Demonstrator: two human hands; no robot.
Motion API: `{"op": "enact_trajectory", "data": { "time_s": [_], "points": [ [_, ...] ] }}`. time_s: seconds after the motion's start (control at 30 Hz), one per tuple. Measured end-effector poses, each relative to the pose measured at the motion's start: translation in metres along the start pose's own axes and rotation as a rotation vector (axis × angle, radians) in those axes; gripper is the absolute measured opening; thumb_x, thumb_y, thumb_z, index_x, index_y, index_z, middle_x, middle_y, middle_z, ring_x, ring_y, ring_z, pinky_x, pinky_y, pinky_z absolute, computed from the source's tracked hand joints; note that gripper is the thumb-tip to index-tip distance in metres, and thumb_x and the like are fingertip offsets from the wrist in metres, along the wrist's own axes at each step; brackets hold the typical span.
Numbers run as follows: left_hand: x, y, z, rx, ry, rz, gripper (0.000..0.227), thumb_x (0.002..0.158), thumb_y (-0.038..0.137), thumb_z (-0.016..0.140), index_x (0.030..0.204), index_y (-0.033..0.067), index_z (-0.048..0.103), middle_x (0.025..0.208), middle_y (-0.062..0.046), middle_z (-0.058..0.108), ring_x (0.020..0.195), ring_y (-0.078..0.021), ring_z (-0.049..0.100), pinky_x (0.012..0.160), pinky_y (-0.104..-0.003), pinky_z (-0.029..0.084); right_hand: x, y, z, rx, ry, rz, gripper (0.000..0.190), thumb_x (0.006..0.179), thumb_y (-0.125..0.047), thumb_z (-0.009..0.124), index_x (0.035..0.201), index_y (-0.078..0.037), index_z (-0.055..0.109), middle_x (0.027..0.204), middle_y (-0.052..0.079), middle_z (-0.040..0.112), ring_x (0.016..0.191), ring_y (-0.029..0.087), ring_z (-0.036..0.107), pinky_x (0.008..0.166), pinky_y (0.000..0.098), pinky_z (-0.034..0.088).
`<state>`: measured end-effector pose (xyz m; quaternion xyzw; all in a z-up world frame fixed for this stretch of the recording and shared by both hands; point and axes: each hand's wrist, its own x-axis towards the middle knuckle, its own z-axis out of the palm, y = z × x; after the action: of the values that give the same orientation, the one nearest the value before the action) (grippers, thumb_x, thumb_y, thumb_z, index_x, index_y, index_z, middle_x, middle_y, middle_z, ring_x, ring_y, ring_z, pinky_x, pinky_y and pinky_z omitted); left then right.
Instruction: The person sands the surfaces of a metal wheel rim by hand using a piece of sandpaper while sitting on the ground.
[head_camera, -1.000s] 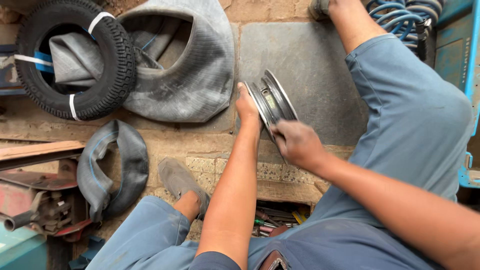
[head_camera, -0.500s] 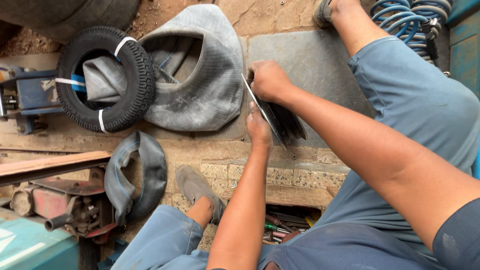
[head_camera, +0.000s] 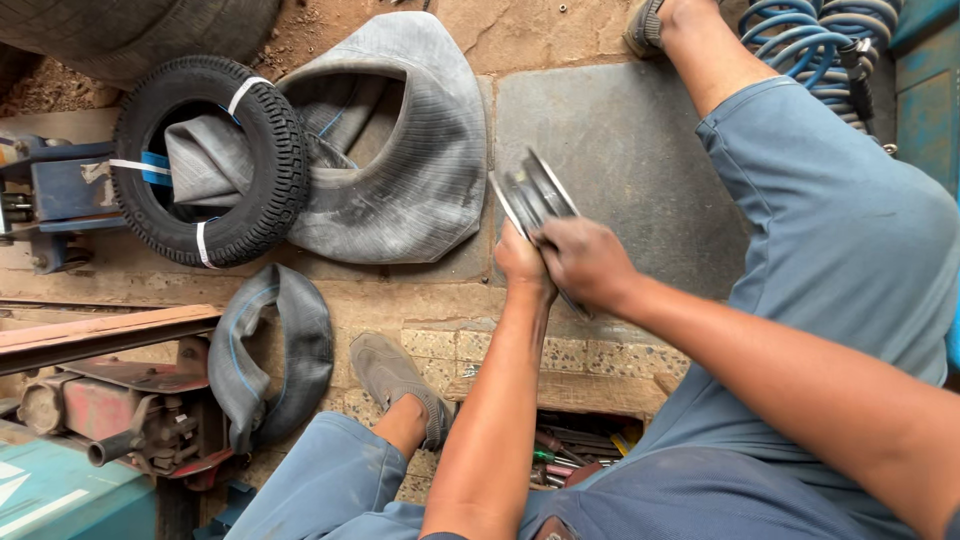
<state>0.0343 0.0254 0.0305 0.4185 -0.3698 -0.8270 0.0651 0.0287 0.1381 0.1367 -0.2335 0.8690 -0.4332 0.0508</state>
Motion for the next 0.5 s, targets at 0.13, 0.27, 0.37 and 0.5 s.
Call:
{"op": "enact_trajectory", "data": {
  "time_s": [0.13, 0.27, 0.37, 0.5],
  "points": [
    [0.002, -0.002, -0.007, 0.226, -0.036, 0.007, 0.052, 0.104, 0.043, 0.049, 0.108, -0.0038, 0.071, 0.095, -0.007, 0.071, 0.084, -0.0175, 0.066, 0.074, -0.033, 0.054, 0.095, 0.023, 0.016, -0.119, -0.045, 0.054, 0.010, 0.083, -0.007, 0.063, 0.090, -0.004, 0.070, 0.084, 0.021, 0.069, 0.076, 0.042, 0.068, 0.069, 0.0503, 0.054],
    [0.007, -0.013, -0.007, 0.239, -0.106, 0.054, 0.059, 0.108, 0.048, 0.050, 0.112, -0.0066, 0.070, 0.096, -0.007, 0.068, 0.083, -0.0168, 0.062, 0.073, -0.033, 0.052, 0.116, 0.026, 0.004, -0.167, -0.090, 0.016, 0.012, 0.075, -0.008, 0.065, 0.084, -0.007, 0.071, 0.086, 0.021, 0.071, 0.081, 0.042, 0.069, 0.074, 0.0489, 0.055],
    [0.010, -0.019, -0.010, 0.179, -0.152, 0.028, 0.053, 0.104, 0.047, 0.049, 0.118, -0.0006, 0.068, 0.106, -0.004, 0.072, 0.093, -0.0138, 0.068, 0.082, -0.030, 0.055, 0.041, 0.010, -0.008, -0.065, -0.026, 0.018, 0.009, 0.083, -0.011, 0.067, 0.089, -0.003, 0.066, 0.087, 0.021, 0.070, 0.081, 0.043, 0.067, 0.071, 0.0504, 0.053],
    [0.011, -0.017, -0.011, 0.123, -0.180, -0.021, 0.057, 0.106, 0.049, 0.045, 0.115, -0.0031, 0.068, 0.102, -0.008, 0.072, 0.089, -0.0174, 0.067, 0.079, -0.032, 0.055, -0.006, -0.006, -0.016, 0.010, 0.038, 0.006, 0.010, 0.083, -0.011, 0.065, 0.091, -0.006, 0.066, 0.085, 0.018, 0.071, 0.081, 0.039, 0.070, 0.072, 0.0490, 0.054]
  ]
}}
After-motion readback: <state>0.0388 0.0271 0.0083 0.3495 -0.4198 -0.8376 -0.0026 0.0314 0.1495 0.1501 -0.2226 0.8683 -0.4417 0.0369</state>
